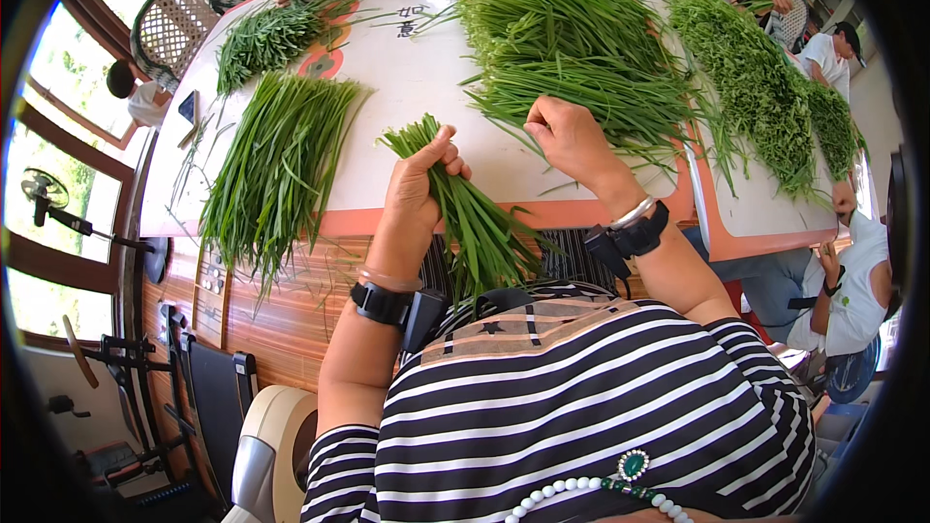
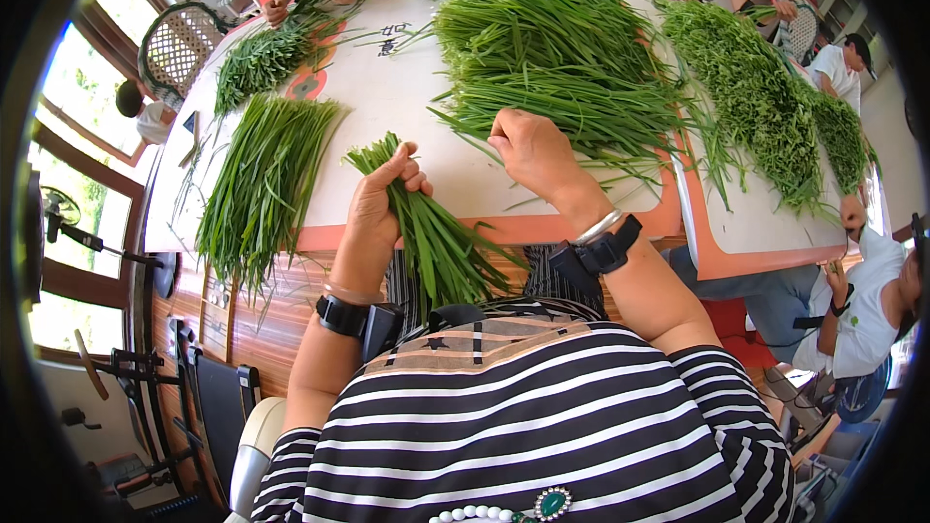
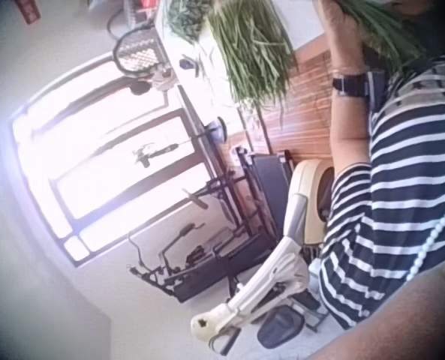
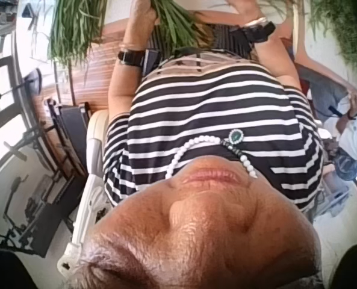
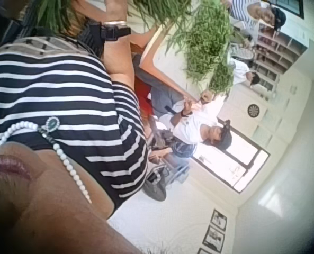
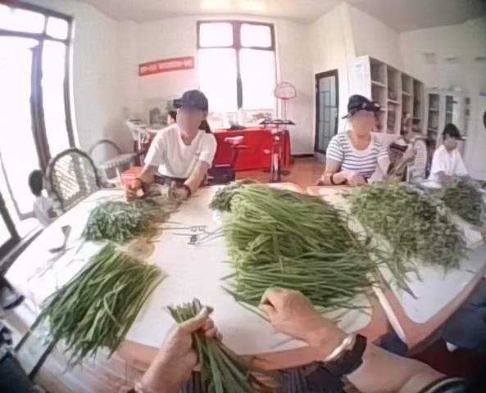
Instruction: The person sorts bunches of green vegetables by hand at a table, removing individual stalks and setting them into separate piles.
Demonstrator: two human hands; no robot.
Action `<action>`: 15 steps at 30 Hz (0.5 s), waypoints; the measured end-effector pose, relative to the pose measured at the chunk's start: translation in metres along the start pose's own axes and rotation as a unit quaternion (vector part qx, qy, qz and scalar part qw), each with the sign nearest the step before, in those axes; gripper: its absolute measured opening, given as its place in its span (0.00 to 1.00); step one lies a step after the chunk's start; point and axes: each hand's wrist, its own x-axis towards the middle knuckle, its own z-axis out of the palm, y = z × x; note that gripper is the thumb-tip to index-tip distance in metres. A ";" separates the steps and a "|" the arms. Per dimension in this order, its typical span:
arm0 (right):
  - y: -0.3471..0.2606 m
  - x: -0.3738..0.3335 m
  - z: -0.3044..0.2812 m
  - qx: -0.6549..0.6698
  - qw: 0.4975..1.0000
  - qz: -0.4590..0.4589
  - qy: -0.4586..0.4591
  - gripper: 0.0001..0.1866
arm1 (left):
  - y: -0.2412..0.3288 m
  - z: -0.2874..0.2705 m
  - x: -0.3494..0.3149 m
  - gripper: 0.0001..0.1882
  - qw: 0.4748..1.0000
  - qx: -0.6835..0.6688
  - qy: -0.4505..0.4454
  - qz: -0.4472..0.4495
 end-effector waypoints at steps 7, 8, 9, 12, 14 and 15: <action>-0.043 -0.011 0.013 0.177 0.978 -0.037 -0.099 0.04 | -0.002 0.002 -0.005 0.16 1.000 0.006 0.012 0.007; -0.044 -0.012 0.012 0.185 0.975 -0.036 -0.114 0.03 | -0.002 0.002 -0.005 0.15 1.000 -0.002 0.023 0.010; -0.042 -0.011 0.010 0.182 0.976 -0.036 -0.113 0.03 | -0.001 0.003 -0.005 0.14 0.999 -0.010 0.035 0.012; -0.032 -0.008 0.005 0.196 0.969 -0.030 -0.146 0.03 | 0.005 0.006 -0.007 0.10 0.999 0.024 0.048 -0.008; -0.024 0.000 0.001 0.160 0.981 -0.044 -0.102 0.03 | 0.007 0.007 -0.006 0.09 0.998 0.039 0.055 -0.017; -0.019 0.008 -0.002 0.125 0.989 -0.058 -0.057 0.03 | 0.006 0.008 -0.004 0.08 0.998 0.038 0.046 0.004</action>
